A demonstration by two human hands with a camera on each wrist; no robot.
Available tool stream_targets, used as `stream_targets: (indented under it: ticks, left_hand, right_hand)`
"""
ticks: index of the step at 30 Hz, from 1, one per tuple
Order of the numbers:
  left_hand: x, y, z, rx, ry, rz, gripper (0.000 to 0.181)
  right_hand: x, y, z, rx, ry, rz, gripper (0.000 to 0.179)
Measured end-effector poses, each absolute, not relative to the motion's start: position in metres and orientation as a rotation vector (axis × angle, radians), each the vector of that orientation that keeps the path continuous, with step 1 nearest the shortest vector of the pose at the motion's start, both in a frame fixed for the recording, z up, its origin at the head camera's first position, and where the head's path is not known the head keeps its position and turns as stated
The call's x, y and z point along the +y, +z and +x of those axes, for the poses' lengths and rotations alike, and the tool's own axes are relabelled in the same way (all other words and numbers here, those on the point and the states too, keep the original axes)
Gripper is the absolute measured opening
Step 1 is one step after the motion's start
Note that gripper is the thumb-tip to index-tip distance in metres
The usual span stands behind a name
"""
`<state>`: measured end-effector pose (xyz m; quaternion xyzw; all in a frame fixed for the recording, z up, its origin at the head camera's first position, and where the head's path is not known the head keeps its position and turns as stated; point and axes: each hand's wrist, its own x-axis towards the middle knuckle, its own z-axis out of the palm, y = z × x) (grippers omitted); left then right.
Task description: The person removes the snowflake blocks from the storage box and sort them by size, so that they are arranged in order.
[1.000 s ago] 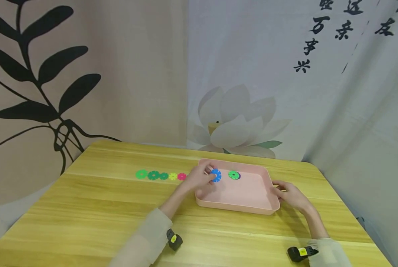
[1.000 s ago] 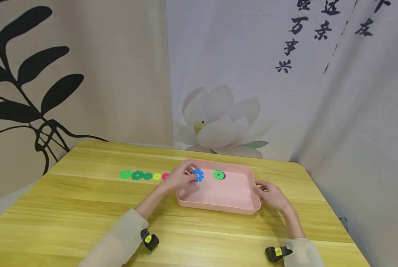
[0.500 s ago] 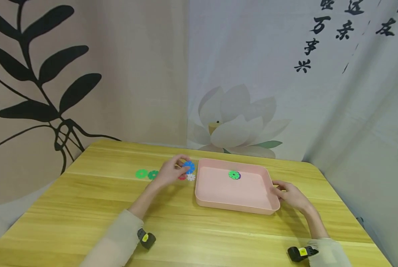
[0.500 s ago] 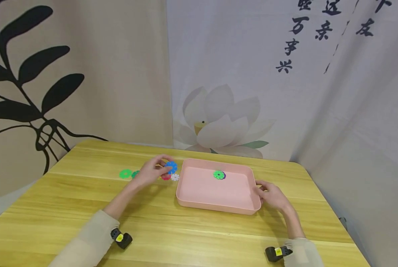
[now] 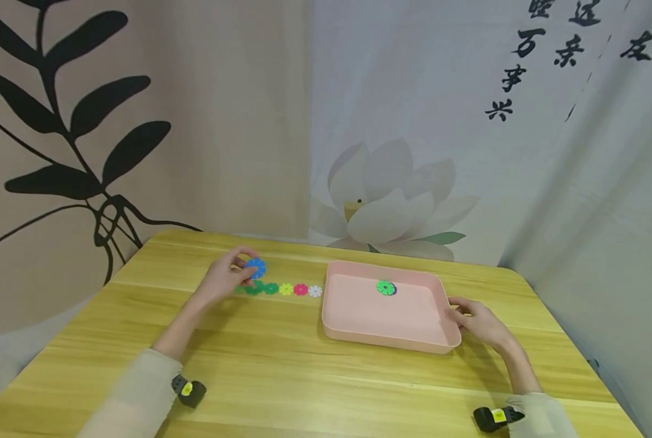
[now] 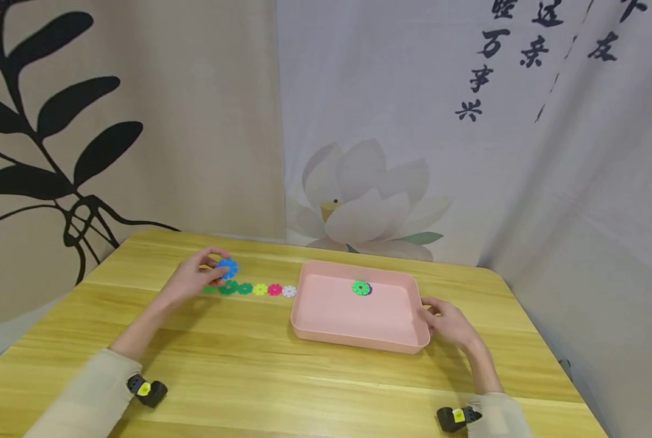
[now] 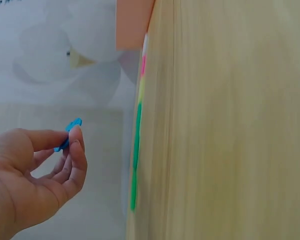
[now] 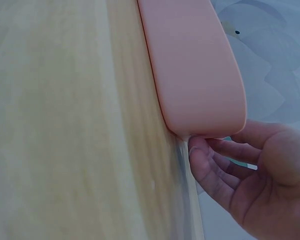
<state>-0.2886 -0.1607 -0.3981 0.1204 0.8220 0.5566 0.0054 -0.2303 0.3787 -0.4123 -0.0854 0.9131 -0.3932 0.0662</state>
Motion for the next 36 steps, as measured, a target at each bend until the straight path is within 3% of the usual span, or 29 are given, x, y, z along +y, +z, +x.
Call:
stream_targets:
  ticks: [15,36]
  left_hand:
    - [-0.224,-0.407,-0.296,2.586,1.594,0.146,0.033]
    - [-0.235,-0.415,-0.309,2.702,1.312,0.122,0.030]
  right_hand:
    - [0.376,-0.411,-0.228,2.758,-1.174,-0.239,0.052]
    - [0.376,-0.411,-0.227,2.751,-1.181,-0.242,0.054]
